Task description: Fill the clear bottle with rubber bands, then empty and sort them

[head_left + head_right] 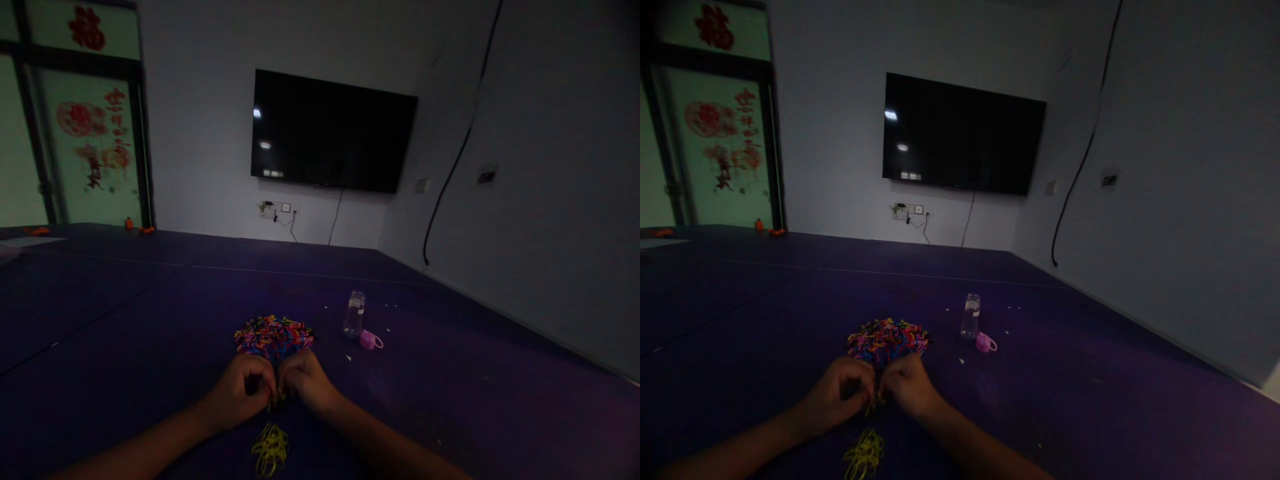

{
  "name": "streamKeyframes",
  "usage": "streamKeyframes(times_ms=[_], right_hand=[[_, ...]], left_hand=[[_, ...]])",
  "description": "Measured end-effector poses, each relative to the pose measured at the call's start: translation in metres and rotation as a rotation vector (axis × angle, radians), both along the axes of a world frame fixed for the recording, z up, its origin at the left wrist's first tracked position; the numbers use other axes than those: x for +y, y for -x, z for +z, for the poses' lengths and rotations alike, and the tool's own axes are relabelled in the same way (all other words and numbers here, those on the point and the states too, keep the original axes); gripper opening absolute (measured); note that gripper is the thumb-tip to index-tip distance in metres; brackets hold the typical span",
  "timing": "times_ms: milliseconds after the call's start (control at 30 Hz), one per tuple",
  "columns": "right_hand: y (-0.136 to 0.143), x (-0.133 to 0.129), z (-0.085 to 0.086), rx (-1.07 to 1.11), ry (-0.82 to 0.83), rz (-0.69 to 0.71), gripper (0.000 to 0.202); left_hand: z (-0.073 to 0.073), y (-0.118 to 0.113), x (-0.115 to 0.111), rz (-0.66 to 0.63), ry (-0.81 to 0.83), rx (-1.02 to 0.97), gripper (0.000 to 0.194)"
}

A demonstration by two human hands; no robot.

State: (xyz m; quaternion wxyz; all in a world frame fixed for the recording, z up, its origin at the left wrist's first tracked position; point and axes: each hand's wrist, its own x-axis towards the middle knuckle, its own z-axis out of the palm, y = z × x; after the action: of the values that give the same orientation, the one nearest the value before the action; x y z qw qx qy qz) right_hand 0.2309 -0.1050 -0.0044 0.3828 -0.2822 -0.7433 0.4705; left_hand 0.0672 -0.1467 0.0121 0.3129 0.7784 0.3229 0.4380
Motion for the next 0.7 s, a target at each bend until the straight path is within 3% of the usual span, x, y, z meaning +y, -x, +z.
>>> streamKeyframes(times_ms=[100, 200, 533, 700], right_hand=[[0.003, -0.011, -0.001, -0.126, 0.047, 0.102, 0.02], [0.002, -0.018, 0.002, -0.2, 0.037, 0.121, 0.019], [0.005, -0.019, 0.005, -0.048, 0.05, 0.035, 0.019], [-0.002, -0.01, 0.009, 0.0, -0.169, -0.231, 0.022]], left_hand=[[-0.003, 0.0, -0.004, -0.131, 0.288, -0.048, 0.01], [-0.003, 0.001, -0.005, -0.202, 0.443, -0.069, 0.01], [-0.003, 0.003, 0.003, -0.214, 0.562, -0.225, 0.013], [-0.002, 0.002, 0.003, -0.238, 0.576, -0.165, 0.017]])
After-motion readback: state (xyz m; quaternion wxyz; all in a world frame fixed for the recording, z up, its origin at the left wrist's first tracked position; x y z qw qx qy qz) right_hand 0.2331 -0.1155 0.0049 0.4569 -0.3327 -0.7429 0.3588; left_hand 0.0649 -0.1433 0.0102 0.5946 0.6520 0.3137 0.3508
